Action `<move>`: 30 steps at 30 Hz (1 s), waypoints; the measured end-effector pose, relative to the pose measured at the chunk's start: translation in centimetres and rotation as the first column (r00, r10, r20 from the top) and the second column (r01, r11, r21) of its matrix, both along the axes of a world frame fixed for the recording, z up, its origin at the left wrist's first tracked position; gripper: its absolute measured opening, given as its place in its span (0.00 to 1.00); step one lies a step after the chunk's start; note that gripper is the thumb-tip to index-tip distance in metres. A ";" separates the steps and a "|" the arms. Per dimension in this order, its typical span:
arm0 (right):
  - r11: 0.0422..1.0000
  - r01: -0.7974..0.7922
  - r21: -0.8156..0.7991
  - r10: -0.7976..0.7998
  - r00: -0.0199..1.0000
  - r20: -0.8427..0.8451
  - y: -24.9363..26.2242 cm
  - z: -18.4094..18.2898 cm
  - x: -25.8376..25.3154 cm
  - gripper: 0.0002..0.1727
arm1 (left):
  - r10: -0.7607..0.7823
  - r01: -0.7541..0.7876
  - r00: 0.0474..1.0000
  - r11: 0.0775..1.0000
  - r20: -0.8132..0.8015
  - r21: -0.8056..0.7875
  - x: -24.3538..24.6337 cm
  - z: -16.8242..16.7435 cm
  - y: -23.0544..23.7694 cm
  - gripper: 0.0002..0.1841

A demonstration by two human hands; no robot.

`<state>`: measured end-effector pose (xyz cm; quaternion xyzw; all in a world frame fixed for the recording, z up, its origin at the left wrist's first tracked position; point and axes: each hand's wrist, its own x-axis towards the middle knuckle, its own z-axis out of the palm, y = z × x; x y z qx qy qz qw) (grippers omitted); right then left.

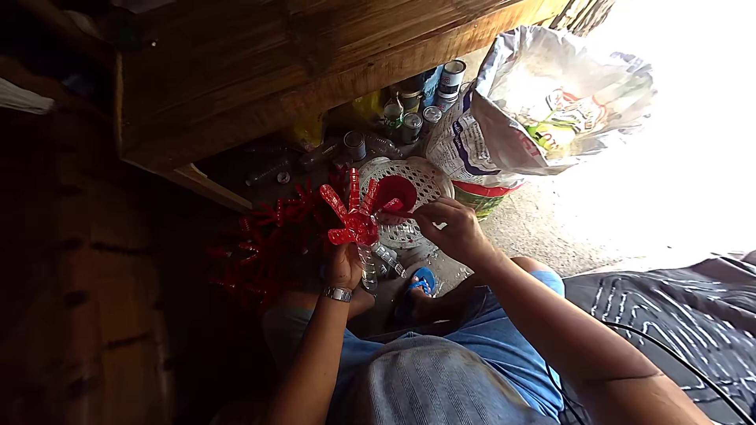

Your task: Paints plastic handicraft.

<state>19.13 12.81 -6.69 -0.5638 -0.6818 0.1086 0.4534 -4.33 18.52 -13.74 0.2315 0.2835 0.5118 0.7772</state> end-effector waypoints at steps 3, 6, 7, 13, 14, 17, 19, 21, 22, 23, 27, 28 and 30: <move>0.999 0.012 0.031 -0.012 1.000 0.000 -0.3 0.0 -0.1 0.08 | 0.011 -0.011 1.000 1.000 0.013 -0.008 -0.1 0.1 -0.2 0.08; 0.999 0.015 0.039 -0.016 1.000 0.015 -0.1 0.0 -0.3 0.08 | -0.001 0.001 1.000 1.000 0.027 -0.011 0.0 0.0 -0.3 0.08; 0.999 0.007 0.040 -0.008 1.000 0.022 -0.1 -0.1 -0.3 0.08 | -0.007 0.007 0.999 1.000 0.034 -0.013 0.0 0.0 -0.2 0.09; 0.998 -0.018 0.063 0.016 1.000 0.020 -0.8 -0.5 -0.5 0.08 | 0.013 -0.013 1.000 1.000 0.002 -0.014 0.0 0.2 -0.2 0.09; 0.998 -0.012 0.061 0.011 1.000 0.011 -0.8 -0.4 -0.5 0.08 | 0.010 -0.010 1.000 1.000 0.005 -0.013 0.0 0.1 -0.3 0.09; 0.999 -0.012 0.037 0.012 1.000 0.013 -0.5 -0.5 -0.6 0.09 | -0.005 0.006 1.000 1.000 0.026 -0.012 0.1 0.1 -0.3 0.09; 0.999 -0.029 0.039 0.028 0.999 0.018 -0.4 -0.8 -0.6 0.09 | -0.011 0.011 0.999 1.000 0.031 -0.008 0.1 0.3 -0.3 0.09; 0.998 -0.031 0.045 0.030 0.999 0.018 -0.6 -0.7 -0.6 0.09 | -0.011 0.012 1.000 1.000 0.028 -0.009 0.0 0.4 -0.3 0.09; 0.998 -0.028 0.053 0.027 1.000 0.013 -0.6 -0.5 -0.5 0.08 | -0.011 0.011 1.000 1.000 0.023 -0.013 -0.1 0.4 -0.3 0.08; 0.998 -0.021 0.060 0.020 1.000 0.008 -0.7 -0.4 -0.4 0.08 | -0.009 0.009 1.000 1.000 0.020 -0.018 -0.1 0.4 -0.2 0.08; 0.998 -0.003 0.058 0.001 0.999 0.038 0.0 -0.5 -0.3 0.09 | -0.013 0.013 1.000 1.000 0.027 -0.012 0.1 0.3 -0.1 0.09; 0.999 -0.009 0.051 0.007 0.999 0.041 0.1 -0.6 -0.3 0.09 | -0.012 0.013 1.000 1.000 0.024 -0.007 0.1 0.4 -0.1 0.09; 0.999 -0.019 0.046 0.016 0.999 0.050 -0.2 -0.6 -0.3 0.09 | 0.000 0.000 1.000 1.000 0.029 -0.009 0.1 0.4 0.0 0.08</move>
